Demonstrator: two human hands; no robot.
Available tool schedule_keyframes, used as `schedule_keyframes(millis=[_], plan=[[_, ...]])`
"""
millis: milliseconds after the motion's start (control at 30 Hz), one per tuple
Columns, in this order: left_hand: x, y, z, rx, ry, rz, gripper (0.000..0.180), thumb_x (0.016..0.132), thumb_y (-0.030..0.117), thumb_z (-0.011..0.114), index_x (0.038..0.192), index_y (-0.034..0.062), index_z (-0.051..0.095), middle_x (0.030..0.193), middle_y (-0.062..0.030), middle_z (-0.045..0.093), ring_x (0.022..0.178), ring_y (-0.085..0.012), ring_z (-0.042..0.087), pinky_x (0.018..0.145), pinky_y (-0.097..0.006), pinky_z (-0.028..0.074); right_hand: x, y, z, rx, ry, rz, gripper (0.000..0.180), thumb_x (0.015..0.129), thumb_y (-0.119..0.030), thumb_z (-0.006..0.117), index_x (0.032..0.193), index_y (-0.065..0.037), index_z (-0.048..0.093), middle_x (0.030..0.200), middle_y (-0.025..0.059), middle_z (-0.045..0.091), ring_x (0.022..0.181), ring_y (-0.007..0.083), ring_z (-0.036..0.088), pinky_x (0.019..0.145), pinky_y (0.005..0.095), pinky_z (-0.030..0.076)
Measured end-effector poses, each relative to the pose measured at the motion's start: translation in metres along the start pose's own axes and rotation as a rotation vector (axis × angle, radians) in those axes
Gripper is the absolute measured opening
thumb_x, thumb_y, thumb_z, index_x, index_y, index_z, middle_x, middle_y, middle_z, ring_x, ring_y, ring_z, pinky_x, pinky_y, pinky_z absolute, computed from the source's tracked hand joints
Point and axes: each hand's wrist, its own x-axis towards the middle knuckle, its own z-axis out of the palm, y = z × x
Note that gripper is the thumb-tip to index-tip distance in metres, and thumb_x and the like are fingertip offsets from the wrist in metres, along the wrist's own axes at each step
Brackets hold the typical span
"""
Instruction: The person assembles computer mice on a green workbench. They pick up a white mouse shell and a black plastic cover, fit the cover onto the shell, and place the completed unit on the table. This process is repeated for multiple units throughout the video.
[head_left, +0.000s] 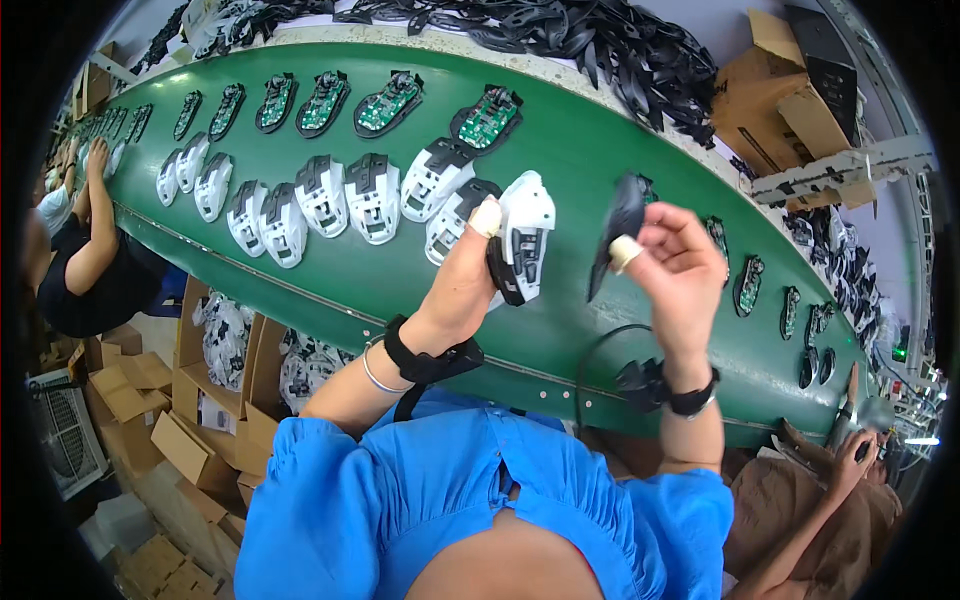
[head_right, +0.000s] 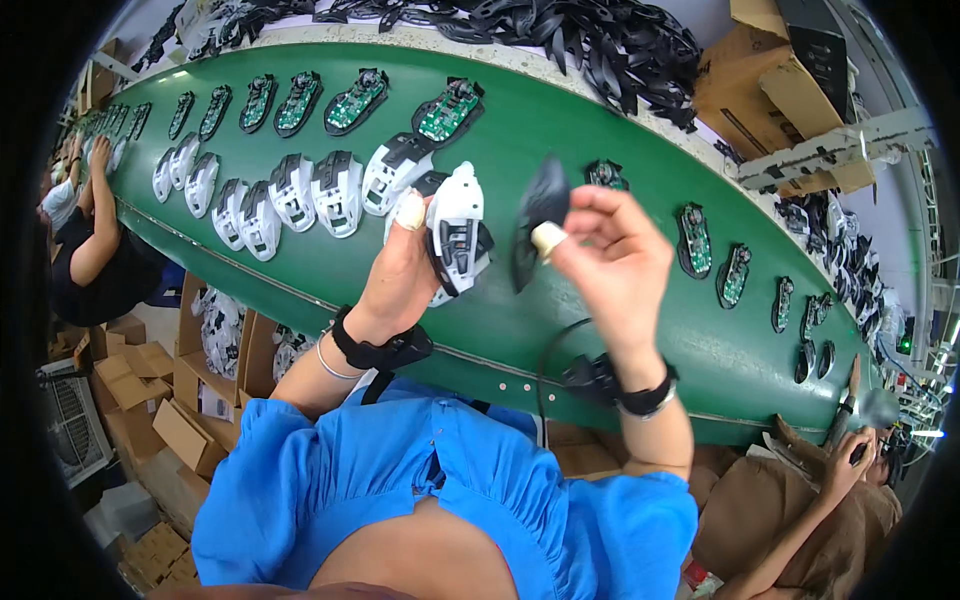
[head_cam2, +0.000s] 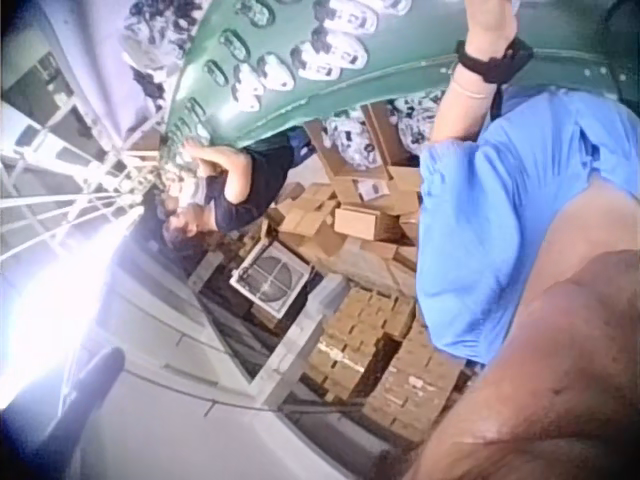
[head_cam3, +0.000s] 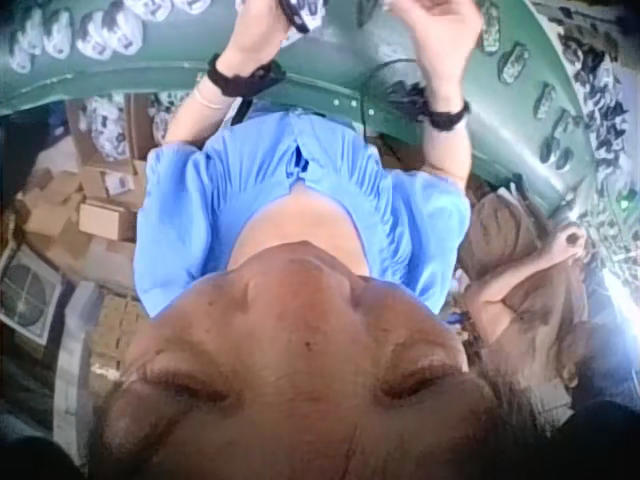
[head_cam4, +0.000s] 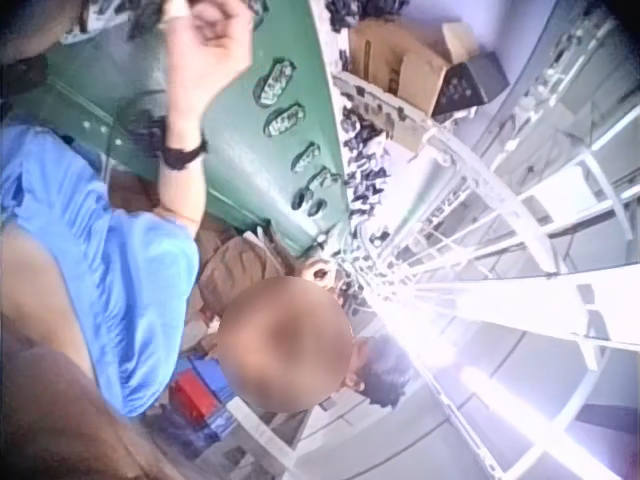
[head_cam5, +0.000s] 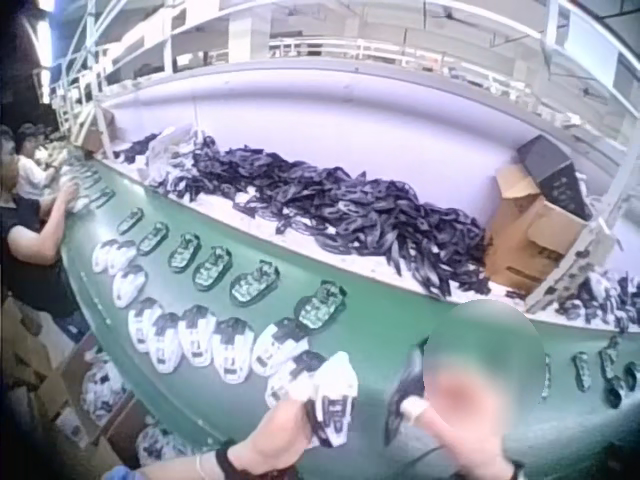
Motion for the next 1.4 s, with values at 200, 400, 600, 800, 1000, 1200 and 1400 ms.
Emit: schedule_keyframes(millis=[200, 400, 600, 800, 1000, 1200, 1400], plan=[[-0.012, -0.017, 0.011, 0.169, -0.071, 0.043, 0.067, 0.099, 0.057, 0.030, 0.142, 0.0058, 0.035, 0.134, -0.0079, 0.049, 0.121, -0.0174, 0.050, 0.102, -0.035, 0.041, -0.042, -0.003, 0.028, 0.043, 0.006, 0.064, 0.043, 0.076, 0.006, 0.073, 0.114, 0.000, 0.055, 0.084, 0.0053, 0.065, 0.073, 0.0077, 0.064, 0.065, 0.0192, 0.053], [-0.019, -0.019, 0.012, 0.201, -0.057, 0.050, 0.065, 0.101, 0.055, 0.029, 0.142, 0.0055, 0.033, 0.131, -0.0084, 0.050, 0.121, -0.0172, 0.051, 0.100, -0.035, 0.042, -0.051, 0.003, 0.034, -0.179, 0.040, -0.060, 0.042, 0.074, 0.001, 0.076, 0.109, -0.002, 0.055, 0.079, 0.0040, 0.065, 0.070, 0.0063, 0.064, 0.063, 0.0198, 0.054], [-0.031, -0.019, -0.005, 0.320, -0.079, 0.113, 0.071, 0.098, 0.054, 0.039, 0.146, 0.0042, 0.023, 0.134, -0.0098, 0.047, 0.120, -0.0185, 0.051, 0.099, -0.034, 0.043, -0.061, 0.004, 0.044, -0.119, 0.060, 0.020, 0.038, 0.074, 0.002, 0.076, 0.107, 0.001, 0.055, 0.080, 0.0052, 0.065, 0.071, 0.0083, 0.066, 0.063, 0.0220, 0.056], [-0.040, -0.023, -0.010, 0.205, -0.093, 0.150, 0.069, 0.098, 0.054, 0.037, 0.146, 0.0065, 0.024, 0.135, -0.0090, 0.047, 0.120, -0.0194, 0.051, 0.100, -0.032, 0.042, -0.073, 0.005, 0.063, -0.365, 0.125, -0.345, 0.035, 0.072, 0.005, 0.075, 0.103, 0.002, 0.057, 0.086, 0.0080, 0.064, 0.074, 0.0130, 0.068, 0.064, 0.0257, 0.059], [-0.042, -0.008, 0.002, 0.375, 0.057, 0.258, 0.057, 0.085, 0.023, 0.064, 0.131, -0.0005, 0.039, 0.111, -0.0077, 0.056, 0.097, -0.0124, 0.054, 0.084, -0.027, 0.046, -0.071, 0.003, 0.075, -0.295, 0.054, -0.218, 0.038, 0.071, 0.005, 0.075, 0.103, 0.002, 0.057, 0.089, 0.0090, 0.063, 0.076, 0.0144, 0.068, 0.064, 0.0264, 0.060], [-0.026, 0.008, -0.011, 0.540, -0.071, 0.290, 0.064, 0.071, 0.022, 0.077, 0.124, -0.0017, 0.050, 0.110, -0.0098, 0.058, 0.101, -0.0159, 0.056, 0.089, -0.030, 0.045, -0.077, 0.007, 0.074, -0.250, 0.004, -0.148, 0.044, 0.070, 0.003, 0.078, 0.107, 0.003, 0.054, 0.096, 0.0100, 0.063, 0.082, 0.0174, 0.068, 0.075, 0.0309, 0.059], [-0.030, 0.016, -0.021, 0.716, -0.231, 0.345, 0.081, 0.065, 0.028, 0.084, 0.134, 0.0040, 0.050, 0.120, -0.0118, 0.057, 0.109, -0.0234, 0.057, 0.096, -0.035, 0.043, -0.032, -0.011, 0.039, 0.104, -0.400, 0.094, 0.081, 0.069, 0.002, 0.078, 0.141, -0.003, 0.042, 0.142, 0.0141, 0.044, 0.129, 0.0253, 0.047, 0.100, 0.0426, 0.048]])
